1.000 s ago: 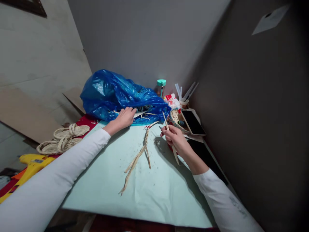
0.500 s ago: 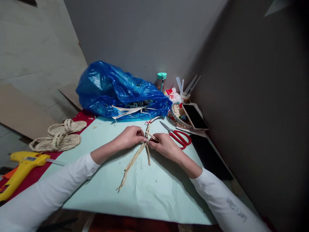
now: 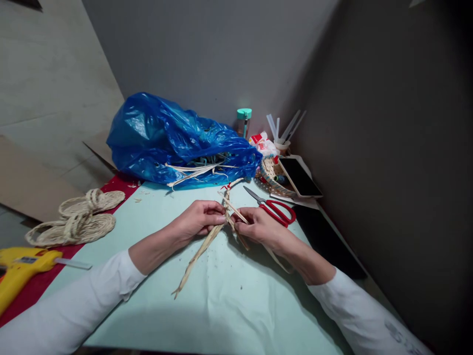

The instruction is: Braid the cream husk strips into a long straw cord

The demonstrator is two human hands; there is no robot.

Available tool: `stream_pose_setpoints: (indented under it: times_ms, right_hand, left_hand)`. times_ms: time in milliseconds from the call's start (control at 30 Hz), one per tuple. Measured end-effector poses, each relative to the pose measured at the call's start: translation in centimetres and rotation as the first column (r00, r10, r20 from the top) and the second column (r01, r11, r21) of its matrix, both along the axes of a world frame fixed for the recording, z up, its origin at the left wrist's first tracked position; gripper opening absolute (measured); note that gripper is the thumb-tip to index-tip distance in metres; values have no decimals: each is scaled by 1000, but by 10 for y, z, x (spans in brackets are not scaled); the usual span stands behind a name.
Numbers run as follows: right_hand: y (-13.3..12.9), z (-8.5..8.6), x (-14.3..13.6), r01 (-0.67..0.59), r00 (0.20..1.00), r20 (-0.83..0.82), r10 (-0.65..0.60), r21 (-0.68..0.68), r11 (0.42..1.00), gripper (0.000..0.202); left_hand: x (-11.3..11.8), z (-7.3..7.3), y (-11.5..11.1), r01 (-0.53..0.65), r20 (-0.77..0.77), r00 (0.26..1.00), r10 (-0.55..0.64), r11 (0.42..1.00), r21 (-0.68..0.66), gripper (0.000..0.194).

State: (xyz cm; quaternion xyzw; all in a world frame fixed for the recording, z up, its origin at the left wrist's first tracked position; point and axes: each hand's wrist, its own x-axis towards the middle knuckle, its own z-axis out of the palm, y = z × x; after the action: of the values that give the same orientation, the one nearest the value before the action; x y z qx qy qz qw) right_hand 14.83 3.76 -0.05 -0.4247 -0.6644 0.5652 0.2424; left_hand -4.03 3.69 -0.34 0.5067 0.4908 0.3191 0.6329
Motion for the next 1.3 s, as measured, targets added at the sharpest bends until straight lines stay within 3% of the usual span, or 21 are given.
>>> stream_pose_setpoints:
  times_ms: [167, 700, 1033, 1300]
  right_hand:
    - [1, 2, 3, -32, 999, -14, 32, -48, 998, 7]
    - [-1, 7, 4, -48, 995, 81, 53, -62, 997, 4]
    - [2, 7, 8, -95, 995, -11, 95, -55, 994, 3]
    - [0, 9, 7, -93, 995, -32, 90, -93, 991, 9]
  left_hand:
    - [4, 2, -3, -27, 37, 999, 29, 997, -70, 23]
    - [-1, 7, -3, 113, -123, 987, -104, 992, 64, 19]
    - [-9, -3, 2, 115, 57, 992, -113, 993, -37, 17]
    - [-5, -2, 1, 147, 165, 977, -133, 986, -75, 12]
